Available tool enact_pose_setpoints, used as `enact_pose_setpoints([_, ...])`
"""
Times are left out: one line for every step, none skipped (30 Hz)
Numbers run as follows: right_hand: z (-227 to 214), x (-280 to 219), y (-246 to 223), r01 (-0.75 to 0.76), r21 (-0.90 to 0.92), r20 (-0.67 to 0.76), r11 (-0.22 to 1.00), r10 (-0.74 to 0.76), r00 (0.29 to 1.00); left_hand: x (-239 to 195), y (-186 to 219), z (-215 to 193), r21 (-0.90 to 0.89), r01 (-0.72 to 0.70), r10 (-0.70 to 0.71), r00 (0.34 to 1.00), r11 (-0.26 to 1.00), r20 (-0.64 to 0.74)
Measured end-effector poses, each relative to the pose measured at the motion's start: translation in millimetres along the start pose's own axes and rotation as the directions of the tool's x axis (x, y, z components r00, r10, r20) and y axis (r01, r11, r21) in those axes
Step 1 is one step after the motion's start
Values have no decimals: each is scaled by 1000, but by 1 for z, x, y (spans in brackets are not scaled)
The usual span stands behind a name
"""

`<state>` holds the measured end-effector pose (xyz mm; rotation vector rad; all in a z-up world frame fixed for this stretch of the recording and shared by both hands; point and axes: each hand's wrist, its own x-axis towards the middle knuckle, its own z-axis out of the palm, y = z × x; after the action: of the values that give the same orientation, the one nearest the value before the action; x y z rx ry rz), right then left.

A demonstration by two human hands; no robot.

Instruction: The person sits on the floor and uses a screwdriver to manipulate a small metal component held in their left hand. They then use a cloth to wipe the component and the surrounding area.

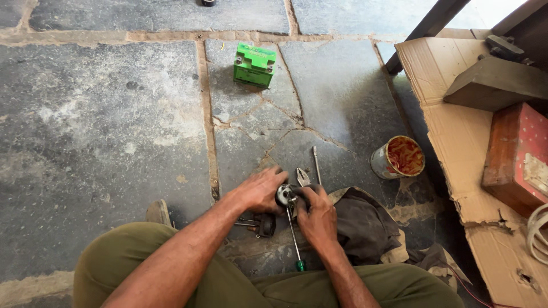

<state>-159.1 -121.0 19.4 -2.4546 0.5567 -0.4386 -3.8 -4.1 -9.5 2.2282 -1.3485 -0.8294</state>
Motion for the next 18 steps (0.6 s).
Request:
enact_pose_setpoints([-1, 2, 0, -19, -13, 15, 1000, 19, 1000, 1, 1, 1, -33, 3, -3, 1000, 999, -4])
enact_pose_setpoints([-4, 5, 1, -13, 2, -11, 1000, 13, 1000, 2, 2, 3, -65, 6, -7, 1000, 998, -9])
enact_pose_setpoints([-6, 7, 1, -11, 17, -38, 1000, 11, 999, 2, 3, 4, -97, 8, -9, 1000, 995, -9])
enact_pose_setpoints([-9, 9, 2, -8, 33, -65, 999, 10, 998, 3, 3, 5, -208, 27, -34, 999, 978, -30])
enact_pose_setpoints([-11, 11, 2, -111, 124, -51, 986, 118, 992, 4, 2, 5, -317, 43, -60, 997, 948, -45])
enact_pose_setpoints([-13, 13, 2, -212, 213, -27, 954, 222, 975, 6, 3, 4, -421, 57, -89, 994, 905, -57])
enact_pose_setpoints([-15, 14, 2, -311, 297, 8, 903, 323, 946, 7, 3, 3, -446, 52, -107, 989, 893, -100])
enact_pose_setpoints([-16, 13, 1, -283, 331, -9, 900, 303, 953, 8, 3, 2, -471, 45, -126, 982, 881, -142])
enact_pose_setpoints([-17, 14, -1, -251, 363, -25, 897, 279, 960, 9, 4, 1, -496, 37, -149, 971, 868, -189])
enact_pose_setpoints([-17, 15, -3, -218, 395, -42, 893, 254, 966, 8, 5, 0, -513, 45, -172, 964, 857, -202])
enact_pose_setpoints([-18, 15, -4, -224, 410, -35, 884, 261, 965, 7, 6, 0, -532, 55, -198, 956, 845, -216])
enact_pose_setpoints([-18, 15, -6, -231, 426, -27, 875, 268, 963, 7, 7, -1, -550, 63, -223, 947, 833, -229])
enact_pose_setpoints([-19, 14, -6, -239, 440, -18, 866, 275, 961, 7, 9, 0, -566, 84, -250, 943, 820, -221])
enact_pose_setpoints([-19, 13, -6, -203, 451, -48, 869, 251, 967, 8, 11, 2, -583, 105, -276, 937, 806, -213])
enact_pose_setpoints([-19, 14, -6, -167, 460, -79, 872, 227, 971, 9, 13, 5, -598, 125, -301, 932, 791, -204])
enact_pose_setpoints([-19, 14, -5, -131, 468, -109, 874, 204, 973, 9, 15, 9, -713, 119, -324, 933, 691, -158])
enact_pose_setpoints([-18, 14, -4, -135, 493, -102, 859, 212, 972, 9, 18, 14, -810, 114, -337, 935, 576, -107])
enact_pose_setpoints([-17, 15, -3, -140, 518, -94, 844, 219, 971, 9, 20, 18, -888, 111, -343, 938, 447, -55])
